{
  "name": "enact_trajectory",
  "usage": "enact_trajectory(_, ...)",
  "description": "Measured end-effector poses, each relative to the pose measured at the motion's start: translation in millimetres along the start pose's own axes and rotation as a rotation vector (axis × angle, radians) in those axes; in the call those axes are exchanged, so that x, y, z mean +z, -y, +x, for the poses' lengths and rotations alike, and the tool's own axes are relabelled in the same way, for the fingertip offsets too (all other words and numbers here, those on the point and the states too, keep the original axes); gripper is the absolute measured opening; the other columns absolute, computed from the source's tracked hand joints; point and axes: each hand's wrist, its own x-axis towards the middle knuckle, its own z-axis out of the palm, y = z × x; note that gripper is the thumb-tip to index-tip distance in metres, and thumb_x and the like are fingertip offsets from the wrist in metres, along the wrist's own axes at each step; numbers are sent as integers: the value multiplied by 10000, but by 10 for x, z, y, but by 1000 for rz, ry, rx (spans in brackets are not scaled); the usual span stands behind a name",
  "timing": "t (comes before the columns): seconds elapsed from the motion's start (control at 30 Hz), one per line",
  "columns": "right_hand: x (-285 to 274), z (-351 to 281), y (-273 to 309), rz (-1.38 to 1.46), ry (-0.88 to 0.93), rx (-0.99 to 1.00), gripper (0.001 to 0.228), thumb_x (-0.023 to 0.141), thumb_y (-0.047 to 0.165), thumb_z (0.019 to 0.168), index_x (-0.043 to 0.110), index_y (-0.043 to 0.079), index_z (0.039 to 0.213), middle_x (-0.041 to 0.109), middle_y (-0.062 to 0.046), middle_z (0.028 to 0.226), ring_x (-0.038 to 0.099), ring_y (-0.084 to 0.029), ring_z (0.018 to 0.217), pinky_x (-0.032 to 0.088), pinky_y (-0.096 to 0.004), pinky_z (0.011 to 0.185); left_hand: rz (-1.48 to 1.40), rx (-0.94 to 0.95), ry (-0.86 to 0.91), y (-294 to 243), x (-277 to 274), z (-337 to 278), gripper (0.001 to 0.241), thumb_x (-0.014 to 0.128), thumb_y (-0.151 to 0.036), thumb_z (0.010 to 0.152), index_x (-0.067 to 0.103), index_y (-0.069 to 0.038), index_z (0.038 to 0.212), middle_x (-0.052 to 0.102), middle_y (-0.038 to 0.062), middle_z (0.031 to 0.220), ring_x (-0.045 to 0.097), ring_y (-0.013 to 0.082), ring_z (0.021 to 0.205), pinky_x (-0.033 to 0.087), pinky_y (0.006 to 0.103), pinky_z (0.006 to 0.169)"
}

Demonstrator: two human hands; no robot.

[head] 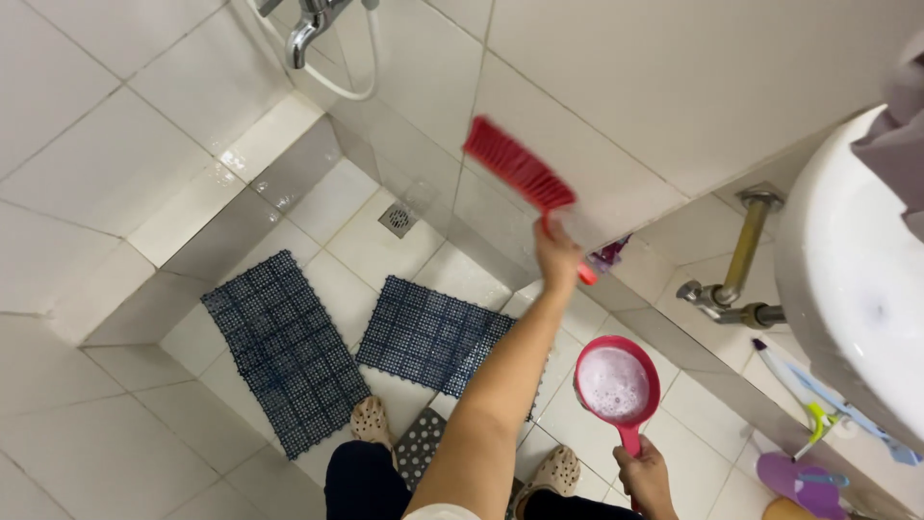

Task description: Cleaning the bathroom tiles and sink area using a brush and water.

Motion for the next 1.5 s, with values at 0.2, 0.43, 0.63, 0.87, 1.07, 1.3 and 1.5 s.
enact_trajectory(0.2,265,-100,206,85,74,-21,164,641,89,883,602,6,1018,483,-23,551,413,-132,384,332,-325,357,307,-380,-251,432,-1345,1306,645,425,-559,1095,552,49,918,558,86,624,539,190,466,473,353,450)
enact_trajectory(0.43,612,-3,543,189,172,-32,158,637,59,873,560,33,1008,454,-25,520,380,-133,366,316,-321,348,240,201,-188,-1040,-495,747,506,491,-522,1054,559,-21,1053,530,94,692,499,202,510,451,355,442)
enact_trajectory(0.63,795,179,547,167,167,-42,154,629,60,880,575,37,1022,456,-23,515,375,-131,366,317,-320,353,438,-289,-145,1364,-2055,1125,570,450,-548,1059,636,-10,1023,613,83,684,559,208,518,464,356,479)
enact_trajectory(0.87,771,289,373,137,127,-13,135,630,61,883,571,45,1003,467,-34,521,389,-137,372,333,-326,362,-74,-249,-162,402,-1010,868,485,492,-523,1071,550,-41,1087,472,-2,691,469,125,516,465,306,472)
enact_trajectory(1.07,471,286,84,187,130,14,145,645,40,875,542,15,974,474,-21,550,386,-136,373,305,-334,347,-94,40,-31,-436,101,-128,477,480,-498,1077,453,-33,1186,401,-6,661,387,107,467,385,295,403)
enact_trajectory(1.3,-83,-143,178,244,72,34,118,632,36,870,557,26,961,446,-11,545,371,-130,373,292,-328,349,288,-510,-212,2124,-1245,-139,714,451,-606,1055,621,87,1075,575,80,711,592,226,536,512,368,471)
enact_trajectory(1.5,-835,-465,226,239,48,-58,127,629,56,876,538,7,948,478,-13,569,403,-126,393,340,-325,362,1025,-464,-68,1384,-1720,-733,689,540,-557,1034,700,92,865,693,180,665,720,299,583,578,427,584)
